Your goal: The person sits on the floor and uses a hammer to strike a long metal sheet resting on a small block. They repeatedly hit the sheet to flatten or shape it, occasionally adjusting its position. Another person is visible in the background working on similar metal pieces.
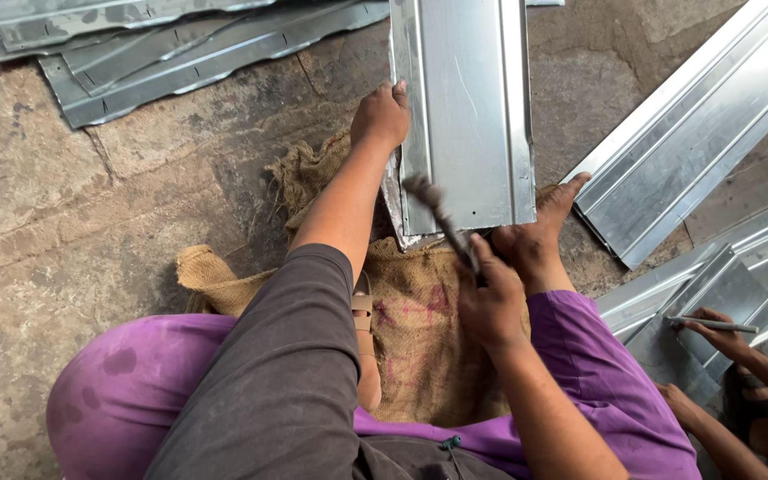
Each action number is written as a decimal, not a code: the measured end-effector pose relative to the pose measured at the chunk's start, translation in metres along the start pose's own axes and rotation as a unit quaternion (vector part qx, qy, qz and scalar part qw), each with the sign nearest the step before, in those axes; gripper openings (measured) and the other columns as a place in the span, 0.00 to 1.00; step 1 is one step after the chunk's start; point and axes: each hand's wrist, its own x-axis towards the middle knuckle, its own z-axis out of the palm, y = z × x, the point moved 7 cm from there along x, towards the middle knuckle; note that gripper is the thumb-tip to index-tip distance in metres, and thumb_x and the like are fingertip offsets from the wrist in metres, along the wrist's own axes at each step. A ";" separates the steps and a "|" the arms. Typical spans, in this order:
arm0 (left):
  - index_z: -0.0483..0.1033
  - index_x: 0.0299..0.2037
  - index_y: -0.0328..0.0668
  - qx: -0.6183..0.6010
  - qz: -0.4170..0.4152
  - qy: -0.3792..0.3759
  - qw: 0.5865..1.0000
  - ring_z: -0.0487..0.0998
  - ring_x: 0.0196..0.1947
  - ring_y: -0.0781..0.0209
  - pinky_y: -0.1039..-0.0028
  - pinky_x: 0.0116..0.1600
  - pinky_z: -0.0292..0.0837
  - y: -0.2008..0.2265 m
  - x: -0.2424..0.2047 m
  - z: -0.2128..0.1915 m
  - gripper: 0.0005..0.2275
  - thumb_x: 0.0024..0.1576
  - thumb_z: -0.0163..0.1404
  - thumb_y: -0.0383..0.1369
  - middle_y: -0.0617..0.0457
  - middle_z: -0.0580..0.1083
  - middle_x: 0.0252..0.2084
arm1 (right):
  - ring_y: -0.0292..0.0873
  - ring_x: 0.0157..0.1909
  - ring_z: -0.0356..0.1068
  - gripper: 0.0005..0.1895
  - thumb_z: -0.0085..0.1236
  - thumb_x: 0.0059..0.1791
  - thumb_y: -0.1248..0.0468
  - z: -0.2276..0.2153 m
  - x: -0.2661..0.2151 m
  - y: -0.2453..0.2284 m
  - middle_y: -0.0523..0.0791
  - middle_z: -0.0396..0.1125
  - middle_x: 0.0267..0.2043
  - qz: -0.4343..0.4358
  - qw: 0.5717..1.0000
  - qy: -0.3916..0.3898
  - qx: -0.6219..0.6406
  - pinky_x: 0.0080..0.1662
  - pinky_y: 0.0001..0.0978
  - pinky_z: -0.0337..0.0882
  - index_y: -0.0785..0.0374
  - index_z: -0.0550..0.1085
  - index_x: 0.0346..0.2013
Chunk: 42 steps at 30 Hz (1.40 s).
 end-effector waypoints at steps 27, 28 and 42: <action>0.74 0.53 0.43 0.012 -0.021 -0.012 1.000 0.77 0.53 0.37 0.51 0.54 0.74 -0.005 -0.002 0.001 0.22 0.66 0.33 0.48 0.39 0.77 0.52 | 0.53 0.40 0.75 0.23 0.59 0.52 0.69 0.026 -0.013 0.008 0.53 0.72 0.40 -0.080 0.997 0.009 0.005 0.43 0.37 0.74 0.63 0.70 0.62; 0.74 0.53 0.43 0.007 -0.023 -0.008 1.000 0.77 0.52 0.37 0.52 0.53 0.74 -0.002 -0.002 -0.002 0.21 0.66 0.34 0.48 0.39 0.77 0.52 | 0.54 0.41 0.75 0.23 0.60 0.52 0.69 0.025 -0.010 0.011 0.54 0.72 0.41 -0.075 0.997 0.003 0.003 0.44 0.38 0.74 0.63 0.70 0.62; 0.70 0.48 0.44 -0.091 0.109 0.302 0.943 0.74 0.46 0.45 0.55 0.44 0.73 -0.004 -0.077 -0.044 0.14 0.63 0.48 0.44 0.44 0.73 0.46 | 0.37 0.16 0.58 0.13 0.56 0.50 0.65 0.020 -0.153 0.155 0.43 0.60 0.21 0.452 0.846 -0.135 0.249 0.19 0.32 0.61 0.67 0.69 0.47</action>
